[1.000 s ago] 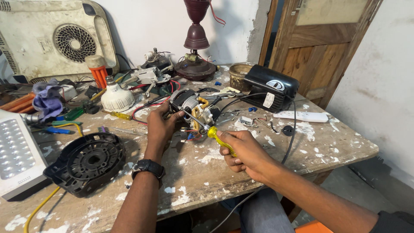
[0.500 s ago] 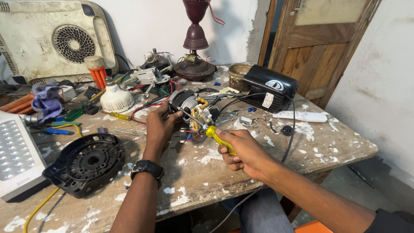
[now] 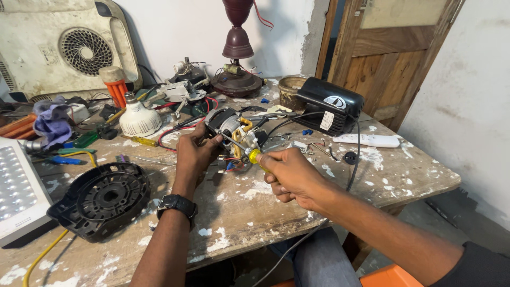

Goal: The person uses a yellow-handled screwdriver to unscrew and pry apart an electric fan motor assembly on a cluttered workbench, holding the motor steady with the other hand and repositioning it between screws while removing small parts and fasteners.

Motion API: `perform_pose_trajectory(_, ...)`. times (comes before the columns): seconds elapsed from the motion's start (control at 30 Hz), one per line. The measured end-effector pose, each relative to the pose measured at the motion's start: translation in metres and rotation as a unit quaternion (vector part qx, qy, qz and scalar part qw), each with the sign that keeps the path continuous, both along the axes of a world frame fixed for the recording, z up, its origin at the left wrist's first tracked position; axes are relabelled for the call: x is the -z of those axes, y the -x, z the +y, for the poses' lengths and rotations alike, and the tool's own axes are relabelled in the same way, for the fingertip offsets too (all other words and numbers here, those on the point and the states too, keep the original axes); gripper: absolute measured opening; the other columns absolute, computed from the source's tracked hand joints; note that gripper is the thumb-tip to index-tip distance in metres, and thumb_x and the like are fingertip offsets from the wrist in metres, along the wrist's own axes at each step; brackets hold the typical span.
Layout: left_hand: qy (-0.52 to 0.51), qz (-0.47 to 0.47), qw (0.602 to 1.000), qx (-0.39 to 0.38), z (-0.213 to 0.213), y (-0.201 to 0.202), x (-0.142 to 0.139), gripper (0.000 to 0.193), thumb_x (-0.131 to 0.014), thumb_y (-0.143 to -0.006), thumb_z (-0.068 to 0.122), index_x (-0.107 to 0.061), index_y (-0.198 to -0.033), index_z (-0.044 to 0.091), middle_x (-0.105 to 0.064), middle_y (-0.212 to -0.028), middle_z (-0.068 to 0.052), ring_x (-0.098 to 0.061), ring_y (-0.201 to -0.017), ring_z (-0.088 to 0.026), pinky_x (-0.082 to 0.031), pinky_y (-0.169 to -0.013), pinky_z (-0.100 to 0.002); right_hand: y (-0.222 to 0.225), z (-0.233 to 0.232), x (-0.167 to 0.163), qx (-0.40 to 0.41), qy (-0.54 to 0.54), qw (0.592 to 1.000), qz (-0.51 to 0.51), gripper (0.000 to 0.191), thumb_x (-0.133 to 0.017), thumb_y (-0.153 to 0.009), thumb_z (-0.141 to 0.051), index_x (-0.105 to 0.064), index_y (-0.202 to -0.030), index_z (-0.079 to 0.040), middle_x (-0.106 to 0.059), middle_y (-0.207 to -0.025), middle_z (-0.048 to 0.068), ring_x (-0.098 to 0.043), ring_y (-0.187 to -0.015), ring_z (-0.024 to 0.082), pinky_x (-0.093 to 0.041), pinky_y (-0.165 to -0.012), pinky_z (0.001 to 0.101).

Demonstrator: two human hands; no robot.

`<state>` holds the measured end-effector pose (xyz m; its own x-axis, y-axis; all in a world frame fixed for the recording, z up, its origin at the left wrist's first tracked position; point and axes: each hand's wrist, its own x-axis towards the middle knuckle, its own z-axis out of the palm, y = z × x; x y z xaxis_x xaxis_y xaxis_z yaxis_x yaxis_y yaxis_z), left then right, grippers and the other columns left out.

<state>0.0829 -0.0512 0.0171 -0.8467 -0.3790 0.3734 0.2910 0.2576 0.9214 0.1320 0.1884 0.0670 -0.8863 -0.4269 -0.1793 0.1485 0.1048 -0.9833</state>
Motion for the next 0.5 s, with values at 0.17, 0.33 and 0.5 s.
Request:
perform_pose_trajectory(0.17, 0.091, 0.012, 0.994, -0.051, -0.004, 0.003, 0.002, 0.034, -0.084, -0.084, 0.018, -0.072, -0.102, -0.009, -0.077, -0.087, -0.013, -0.069, -0.079, -0.012, -0.058, -0.069, -0.033, -0.002, -0.004, -0.015, 0.024, -0.125, 0.987, 0.094, 0.033, -0.065, -0.097, -0.026, -0.073, -0.122, -0.006, -0.047, -0.062, -0.001, -0.036, -0.045, 0.008, -0.027, -0.037, 0.0282)
perform_pose_trajectory(0.33, 0.121, 0.044, 0.990, -0.060, -0.003, 0.002, 0.002, 0.044, -0.085, -0.083, 0.018, -0.069, -0.113, -0.010, -0.077, -0.099, -0.017, -0.070, -0.089, -0.012, -0.057, -0.076, -0.034, 0.000, -0.005, -0.006, 0.069, -0.219, 0.944, 0.235, 0.031, -0.068, -0.093, -0.027, -0.077, -0.118, -0.011, -0.054, -0.055, 0.003, -0.044, -0.045, 0.012, -0.036, -0.041, 0.0330)
perform_pose_trajectory(0.5, 0.094, 0.042, 0.993, -0.050, 0.000, 0.000, 0.001, 0.053, -0.083, -0.082, 0.019, -0.066, -0.125, -0.008, -0.078, -0.107, -0.018, -0.071, -0.093, -0.012, -0.058, -0.077, -0.032, 0.004, -0.007, 0.003, 0.087, -0.195, 0.802, 0.558, 0.028, -0.079, -0.085, -0.024, -0.081, -0.102, -0.001, -0.075, -0.074, 0.017, -0.069, -0.063, 0.020, -0.053, -0.057, 0.0367)
